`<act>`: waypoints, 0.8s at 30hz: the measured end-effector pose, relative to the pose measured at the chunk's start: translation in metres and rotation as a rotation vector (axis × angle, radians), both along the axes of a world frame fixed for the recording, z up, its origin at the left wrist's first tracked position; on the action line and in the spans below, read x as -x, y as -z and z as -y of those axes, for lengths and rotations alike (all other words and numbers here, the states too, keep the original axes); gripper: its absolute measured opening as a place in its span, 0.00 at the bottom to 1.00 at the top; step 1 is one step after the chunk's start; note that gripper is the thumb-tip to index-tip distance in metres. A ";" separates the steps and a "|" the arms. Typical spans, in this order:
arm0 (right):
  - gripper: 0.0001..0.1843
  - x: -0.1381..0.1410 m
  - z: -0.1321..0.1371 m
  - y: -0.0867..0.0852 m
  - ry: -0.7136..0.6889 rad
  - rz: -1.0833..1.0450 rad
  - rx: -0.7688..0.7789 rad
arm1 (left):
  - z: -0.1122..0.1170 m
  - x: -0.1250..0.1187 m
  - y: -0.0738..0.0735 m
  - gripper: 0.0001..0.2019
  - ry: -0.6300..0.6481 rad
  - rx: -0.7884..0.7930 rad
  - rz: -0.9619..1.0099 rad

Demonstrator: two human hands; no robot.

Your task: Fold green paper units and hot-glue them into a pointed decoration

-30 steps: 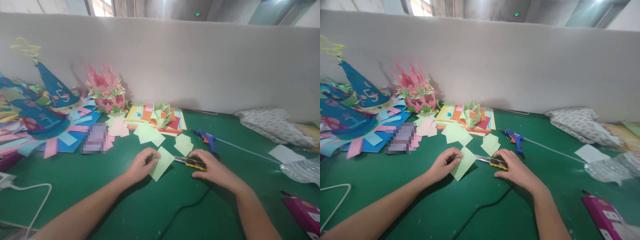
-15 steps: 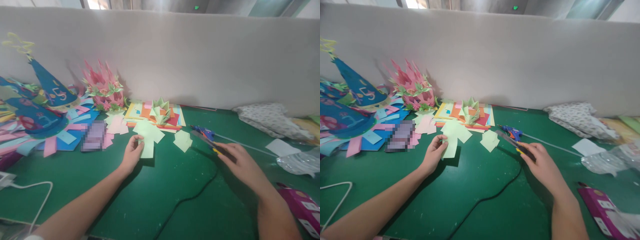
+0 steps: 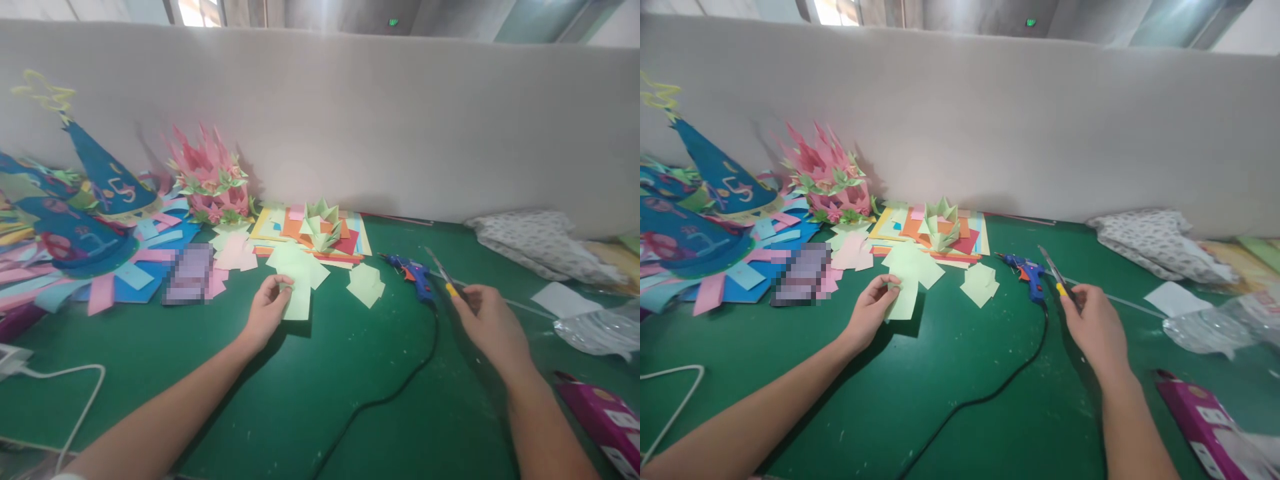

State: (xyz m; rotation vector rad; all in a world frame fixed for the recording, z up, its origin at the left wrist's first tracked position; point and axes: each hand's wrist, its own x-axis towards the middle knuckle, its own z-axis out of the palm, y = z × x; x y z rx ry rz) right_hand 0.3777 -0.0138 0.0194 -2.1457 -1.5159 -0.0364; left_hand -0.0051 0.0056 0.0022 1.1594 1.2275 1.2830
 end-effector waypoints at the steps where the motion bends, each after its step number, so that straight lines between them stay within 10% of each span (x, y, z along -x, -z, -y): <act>1: 0.17 0.004 0.001 -0.003 -0.009 0.002 0.006 | 0.000 0.000 0.000 0.09 0.000 0.004 0.002; 10: 0.14 0.064 0.002 -0.002 -0.306 0.168 0.066 | 0.002 0.000 -0.004 0.10 -0.011 0.014 0.009; 24: 0.18 0.052 -0.021 0.005 -0.177 0.527 0.178 | 0.000 0.001 -0.001 0.08 0.013 0.024 0.002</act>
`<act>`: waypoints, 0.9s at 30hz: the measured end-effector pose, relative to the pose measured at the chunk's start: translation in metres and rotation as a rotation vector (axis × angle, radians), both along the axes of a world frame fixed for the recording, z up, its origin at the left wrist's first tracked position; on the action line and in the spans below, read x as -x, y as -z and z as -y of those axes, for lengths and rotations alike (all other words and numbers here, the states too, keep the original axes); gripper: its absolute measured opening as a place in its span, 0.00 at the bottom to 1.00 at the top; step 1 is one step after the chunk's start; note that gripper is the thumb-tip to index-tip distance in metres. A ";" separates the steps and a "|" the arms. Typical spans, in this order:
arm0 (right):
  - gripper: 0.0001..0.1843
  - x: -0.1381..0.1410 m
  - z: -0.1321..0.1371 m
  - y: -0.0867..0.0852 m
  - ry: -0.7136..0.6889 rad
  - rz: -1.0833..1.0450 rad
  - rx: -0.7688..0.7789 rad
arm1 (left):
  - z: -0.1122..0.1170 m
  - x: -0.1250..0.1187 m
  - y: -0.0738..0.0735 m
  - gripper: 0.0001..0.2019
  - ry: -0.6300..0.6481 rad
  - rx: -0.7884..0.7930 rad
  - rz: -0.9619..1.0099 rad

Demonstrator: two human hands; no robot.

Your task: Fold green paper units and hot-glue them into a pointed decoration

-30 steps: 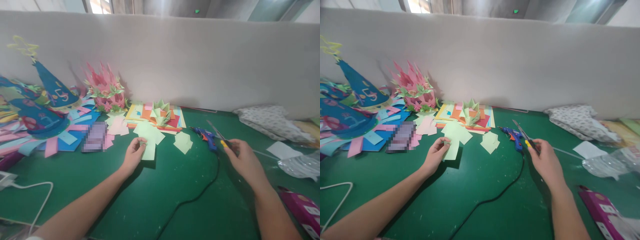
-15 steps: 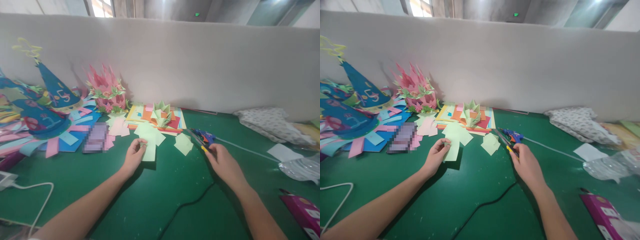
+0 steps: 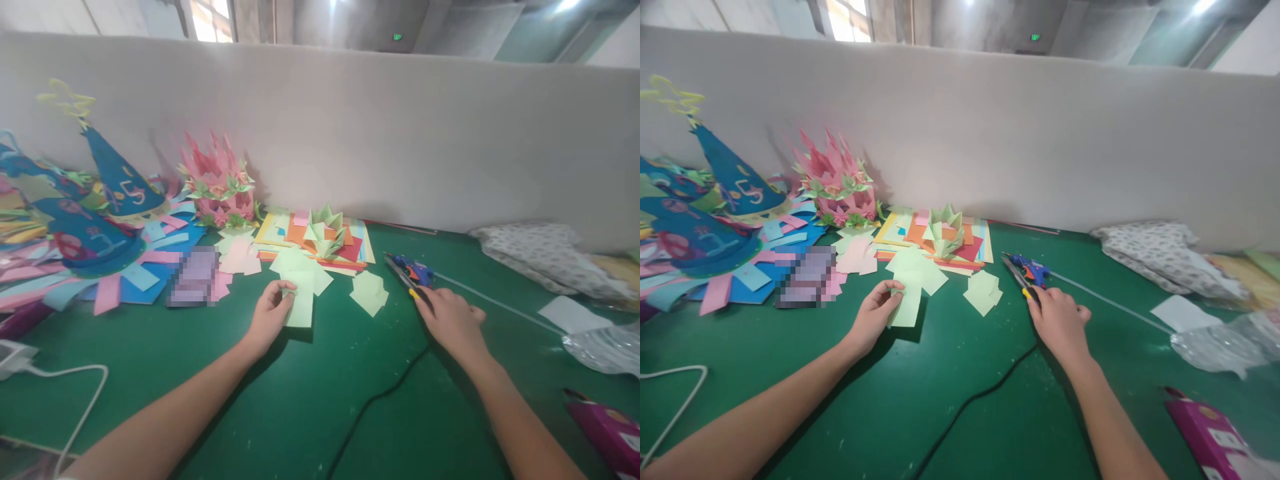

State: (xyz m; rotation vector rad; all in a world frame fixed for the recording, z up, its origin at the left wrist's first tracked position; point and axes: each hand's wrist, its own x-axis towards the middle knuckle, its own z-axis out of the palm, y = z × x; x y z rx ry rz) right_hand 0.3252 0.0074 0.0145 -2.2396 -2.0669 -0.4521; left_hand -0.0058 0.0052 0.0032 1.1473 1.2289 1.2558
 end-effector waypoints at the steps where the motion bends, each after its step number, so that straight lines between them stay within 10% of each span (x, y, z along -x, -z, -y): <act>1: 0.19 0.000 0.000 0.000 0.018 0.020 -0.005 | 0.000 0.000 0.000 0.08 0.002 0.000 -0.005; 20: 0.25 0.033 -0.037 -0.016 -0.052 -0.060 -0.138 | -0.002 0.000 0.002 0.10 0.036 -0.008 -0.018; 27: 0.23 0.120 0.010 -0.015 -0.454 -1.134 0.233 | 0.005 -0.007 -0.001 0.14 0.164 0.035 0.005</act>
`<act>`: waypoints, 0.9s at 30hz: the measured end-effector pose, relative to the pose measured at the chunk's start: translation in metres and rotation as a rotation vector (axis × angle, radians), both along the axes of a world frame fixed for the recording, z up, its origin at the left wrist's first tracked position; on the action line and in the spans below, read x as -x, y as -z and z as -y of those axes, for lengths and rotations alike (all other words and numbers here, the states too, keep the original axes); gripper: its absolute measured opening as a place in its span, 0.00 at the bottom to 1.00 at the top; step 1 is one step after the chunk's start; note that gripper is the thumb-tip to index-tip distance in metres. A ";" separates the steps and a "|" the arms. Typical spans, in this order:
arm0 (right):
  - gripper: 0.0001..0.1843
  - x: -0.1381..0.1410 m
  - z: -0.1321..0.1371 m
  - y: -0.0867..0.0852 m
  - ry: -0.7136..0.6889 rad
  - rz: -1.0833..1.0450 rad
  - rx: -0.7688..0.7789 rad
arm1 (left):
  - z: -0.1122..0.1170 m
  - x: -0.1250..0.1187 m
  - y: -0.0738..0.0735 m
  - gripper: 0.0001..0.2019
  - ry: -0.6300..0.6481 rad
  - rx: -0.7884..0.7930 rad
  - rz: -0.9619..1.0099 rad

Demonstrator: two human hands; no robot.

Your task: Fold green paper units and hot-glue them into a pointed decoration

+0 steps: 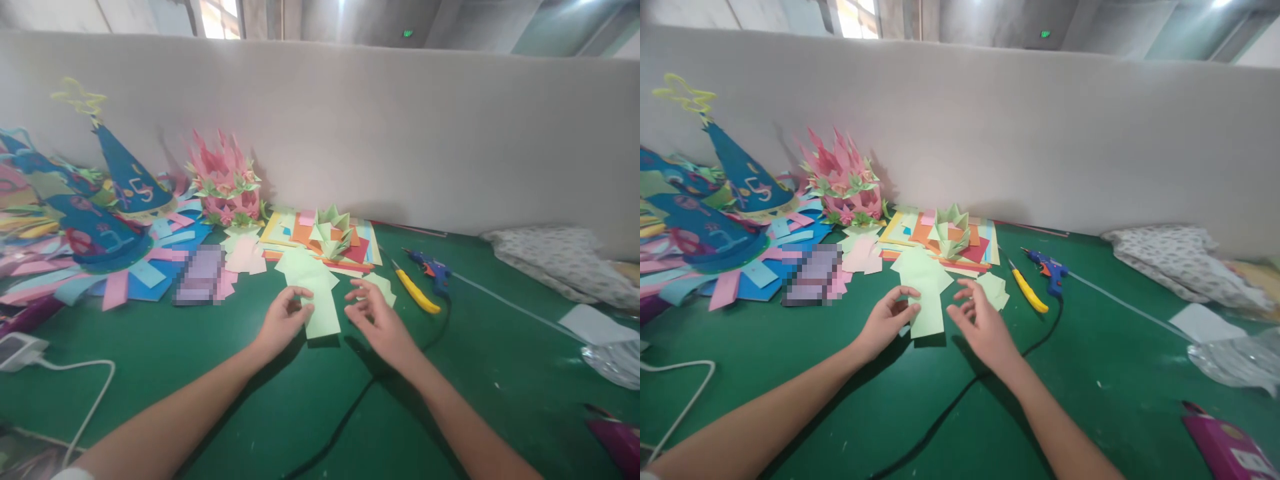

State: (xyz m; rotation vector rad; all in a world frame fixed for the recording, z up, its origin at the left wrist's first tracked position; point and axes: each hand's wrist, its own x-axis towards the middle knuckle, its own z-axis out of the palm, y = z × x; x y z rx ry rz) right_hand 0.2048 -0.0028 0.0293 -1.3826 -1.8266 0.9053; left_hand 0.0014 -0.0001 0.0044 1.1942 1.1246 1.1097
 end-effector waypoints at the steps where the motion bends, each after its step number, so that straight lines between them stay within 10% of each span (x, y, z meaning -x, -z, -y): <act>1: 0.23 0.009 0.006 0.006 -0.030 -0.141 0.087 | 0.001 -0.001 0.001 0.14 0.023 -0.008 -0.008; 7: 0.18 0.015 0.013 0.028 -0.025 -0.303 0.257 | 0.001 -0.001 0.011 0.11 0.090 -0.095 -0.081; 16: 0.17 0.001 0.012 0.017 -0.121 0.206 -0.033 | -0.004 0.011 0.005 0.17 0.177 -0.226 -0.351; 27: 0.22 0.003 0.008 0.029 -0.042 0.175 -0.119 | -0.003 0.014 0.005 0.08 0.238 -0.314 -0.621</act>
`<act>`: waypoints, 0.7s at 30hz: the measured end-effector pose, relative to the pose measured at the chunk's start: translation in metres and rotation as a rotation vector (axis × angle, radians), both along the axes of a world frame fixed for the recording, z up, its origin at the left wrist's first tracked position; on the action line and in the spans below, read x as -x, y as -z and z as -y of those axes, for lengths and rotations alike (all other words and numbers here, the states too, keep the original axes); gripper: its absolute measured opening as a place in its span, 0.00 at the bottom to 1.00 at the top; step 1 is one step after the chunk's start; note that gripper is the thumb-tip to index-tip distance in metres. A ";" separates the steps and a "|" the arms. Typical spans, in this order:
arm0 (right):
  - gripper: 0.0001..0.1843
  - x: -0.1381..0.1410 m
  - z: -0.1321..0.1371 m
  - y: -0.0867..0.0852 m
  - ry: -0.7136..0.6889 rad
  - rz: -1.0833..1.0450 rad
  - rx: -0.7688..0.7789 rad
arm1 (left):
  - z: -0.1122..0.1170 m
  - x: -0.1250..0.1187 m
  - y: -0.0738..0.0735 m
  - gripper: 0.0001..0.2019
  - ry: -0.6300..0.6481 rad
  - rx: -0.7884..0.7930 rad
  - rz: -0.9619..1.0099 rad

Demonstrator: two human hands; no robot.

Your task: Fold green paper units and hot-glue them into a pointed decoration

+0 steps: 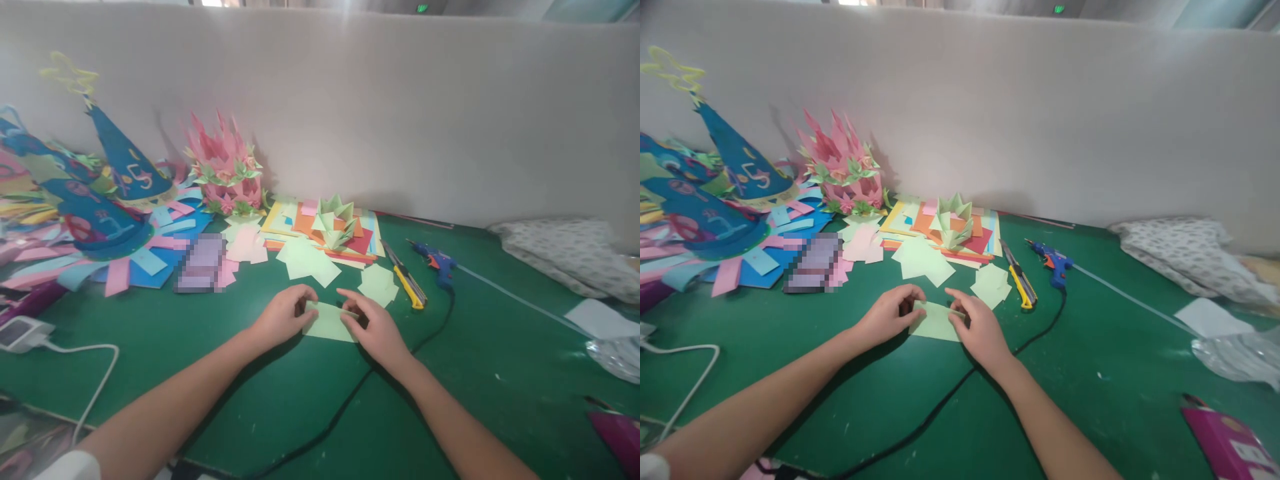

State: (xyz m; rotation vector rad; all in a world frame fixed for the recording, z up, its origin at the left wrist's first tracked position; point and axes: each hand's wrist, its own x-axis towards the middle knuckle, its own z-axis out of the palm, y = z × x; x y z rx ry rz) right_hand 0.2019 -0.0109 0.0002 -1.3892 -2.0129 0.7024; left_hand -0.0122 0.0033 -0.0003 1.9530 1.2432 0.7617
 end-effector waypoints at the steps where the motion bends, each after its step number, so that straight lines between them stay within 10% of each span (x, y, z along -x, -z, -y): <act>1: 0.22 0.000 0.000 0.001 -0.013 0.010 -0.021 | 0.000 0.000 0.000 0.09 0.004 0.000 0.002; 21: 0.12 0.000 0.003 -0.003 -0.295 0.286 -0.339 | -0.003 0.012 -0.012 0.14 0.389 -0.398 -0.256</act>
